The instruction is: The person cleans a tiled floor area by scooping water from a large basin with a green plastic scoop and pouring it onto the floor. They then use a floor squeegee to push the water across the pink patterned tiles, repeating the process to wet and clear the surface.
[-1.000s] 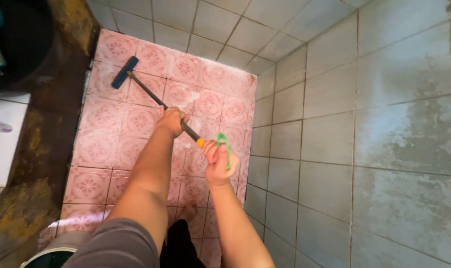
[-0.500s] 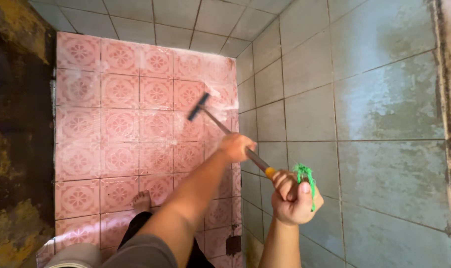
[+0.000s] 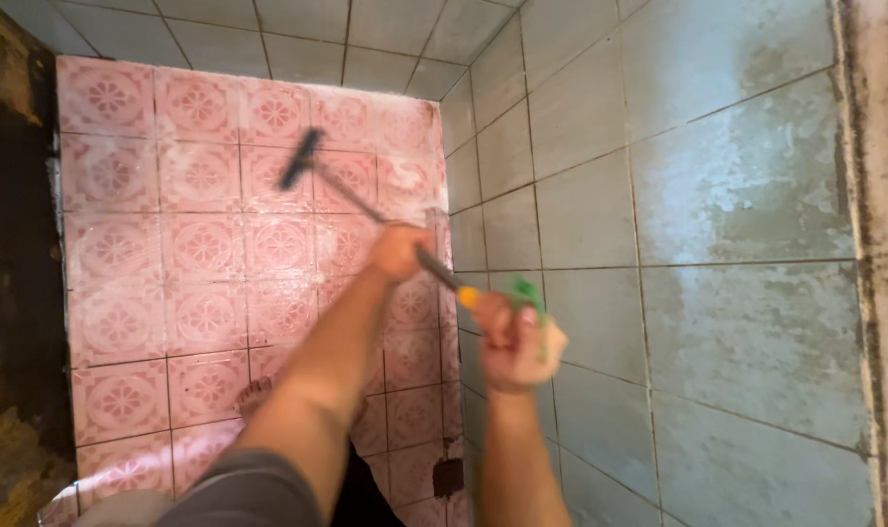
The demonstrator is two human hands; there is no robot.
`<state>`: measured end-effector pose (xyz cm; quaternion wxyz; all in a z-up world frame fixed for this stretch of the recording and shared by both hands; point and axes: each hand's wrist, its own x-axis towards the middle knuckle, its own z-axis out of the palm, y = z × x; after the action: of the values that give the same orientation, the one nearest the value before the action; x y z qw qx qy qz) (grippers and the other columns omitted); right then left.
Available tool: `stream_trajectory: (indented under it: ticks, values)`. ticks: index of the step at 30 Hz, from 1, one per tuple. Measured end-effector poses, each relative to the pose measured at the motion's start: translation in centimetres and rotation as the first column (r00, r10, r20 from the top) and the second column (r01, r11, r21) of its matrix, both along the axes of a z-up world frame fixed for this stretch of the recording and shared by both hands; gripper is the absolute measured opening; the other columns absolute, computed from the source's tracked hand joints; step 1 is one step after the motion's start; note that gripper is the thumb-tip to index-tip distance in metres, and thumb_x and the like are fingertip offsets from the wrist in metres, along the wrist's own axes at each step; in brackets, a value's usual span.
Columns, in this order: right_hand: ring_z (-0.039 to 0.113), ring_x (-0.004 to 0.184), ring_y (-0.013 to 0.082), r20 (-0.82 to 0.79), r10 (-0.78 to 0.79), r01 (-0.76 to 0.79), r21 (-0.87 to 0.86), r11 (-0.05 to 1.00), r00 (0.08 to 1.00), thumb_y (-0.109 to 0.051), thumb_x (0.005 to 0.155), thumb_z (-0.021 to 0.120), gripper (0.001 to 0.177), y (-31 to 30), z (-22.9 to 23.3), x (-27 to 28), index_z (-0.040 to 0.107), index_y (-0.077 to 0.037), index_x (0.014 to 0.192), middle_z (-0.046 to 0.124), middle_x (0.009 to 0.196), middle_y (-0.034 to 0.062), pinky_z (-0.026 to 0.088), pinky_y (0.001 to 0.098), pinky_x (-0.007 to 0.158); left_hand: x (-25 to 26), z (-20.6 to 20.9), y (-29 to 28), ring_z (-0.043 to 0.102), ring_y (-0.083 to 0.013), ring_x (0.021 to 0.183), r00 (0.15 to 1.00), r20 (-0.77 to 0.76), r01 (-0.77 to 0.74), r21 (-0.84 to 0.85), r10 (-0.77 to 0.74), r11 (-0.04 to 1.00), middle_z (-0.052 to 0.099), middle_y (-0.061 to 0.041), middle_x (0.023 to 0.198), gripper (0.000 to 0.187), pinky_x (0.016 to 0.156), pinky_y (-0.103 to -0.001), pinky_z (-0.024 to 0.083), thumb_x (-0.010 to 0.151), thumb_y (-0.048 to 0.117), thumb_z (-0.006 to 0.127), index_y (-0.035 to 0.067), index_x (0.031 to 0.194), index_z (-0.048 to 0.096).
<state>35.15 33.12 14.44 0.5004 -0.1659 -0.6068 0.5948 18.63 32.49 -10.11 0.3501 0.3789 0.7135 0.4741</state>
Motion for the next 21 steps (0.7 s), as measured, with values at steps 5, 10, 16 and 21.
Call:
stream_trajectory:
  ticks: [5, 10, 16, 21]
  values:
    - [0.037, 0.050, 0.0195, -0.008, -0.007, 0.008, 0.103, 0.995, 1.000, -0.022, 0.107, 0.042, 0.044, 1.6, 2.5, 4.2, 0.037, -0.006, 0.066, 0.036, 0.056, 0.0048, 0.039, 0.0419, 0.054, 6.4, 4.0, 7.0, 0.069, -0.0336, 0.088, 0.959, -0.184, 0.226, 0.031, -0.216, 0.974, 0.074, -0.012, 0.088, 0.010, 0.082, -0.043, 0.053, 0.083, 0.023, 0.068, 0.015, 0.080, 0.074]
    - [0.037, 0.048, 0.0192, -0.156, 0.033, -0.048, -0.093, 0.995, 0.987, -0.023, 0.108, 0.037, 0.043, 3.1, 0.1, 2.2, 0.032, -0.011, 0.067, 0.038, 0.054, 0.0050, 0.037, 0.0418, 0.054, 1.8, 3.5, 2.7, 0.069, -0.0277, 0.089, 0.966, -0.052, 0.227, -0.307, -0.254, 0.924, 0.073, -0.010, 0.091, 0.011, 0.082, -0.043, 0.054, 0.075, 0.013, 0.070, 0.017, 0.083, 0.076]
    - [0.046, 0.048, 0.0189, -0.141, 0.096, -0.112, -0.112, 0.987, 0.985, -0.015, 0.105, 0.043, 0.044, -5.1, -5.8, -12.0, 0.040, -0.004, 0.063, 0.046, 0.055, 0.0070, 0.045, 0.0393, 0.050, -13.5, -1.8, -13.5, 0.067, -0.0365, 0.078, 0.860, -0.509, -0.145, -0.174, 0.037, 0.974, 0.072, -0.013, 0.076, 0.022, 0.081, -0.047, 0.053, 0.087, 0.028, 0.070, 0.014, 0.069, 0.072]
    - [0.041, 0.050, 0.0198, -0.055, 0.047, -0.050, -0.068, 0.996, 0.997, -0.014, 0.108, 0.040, 0.045, -5.9, -0.8, -9.3, 0.041, -0.004, 0.064, 0.040, 0.056, 0.0058, 0.040, 0.0384, 0.053, -10.7, -2.4, -10.5, 0.068, -0.0332, 0.074, 0.971, -0.213, -0.076, 0.148, 0.107, 0.986, 0.070, -0.013, 0.077, 0.020, 0.071, -0.043, 0.053, 0.068, 0.028, 0.073, 0.010, 0.075, 0.070]
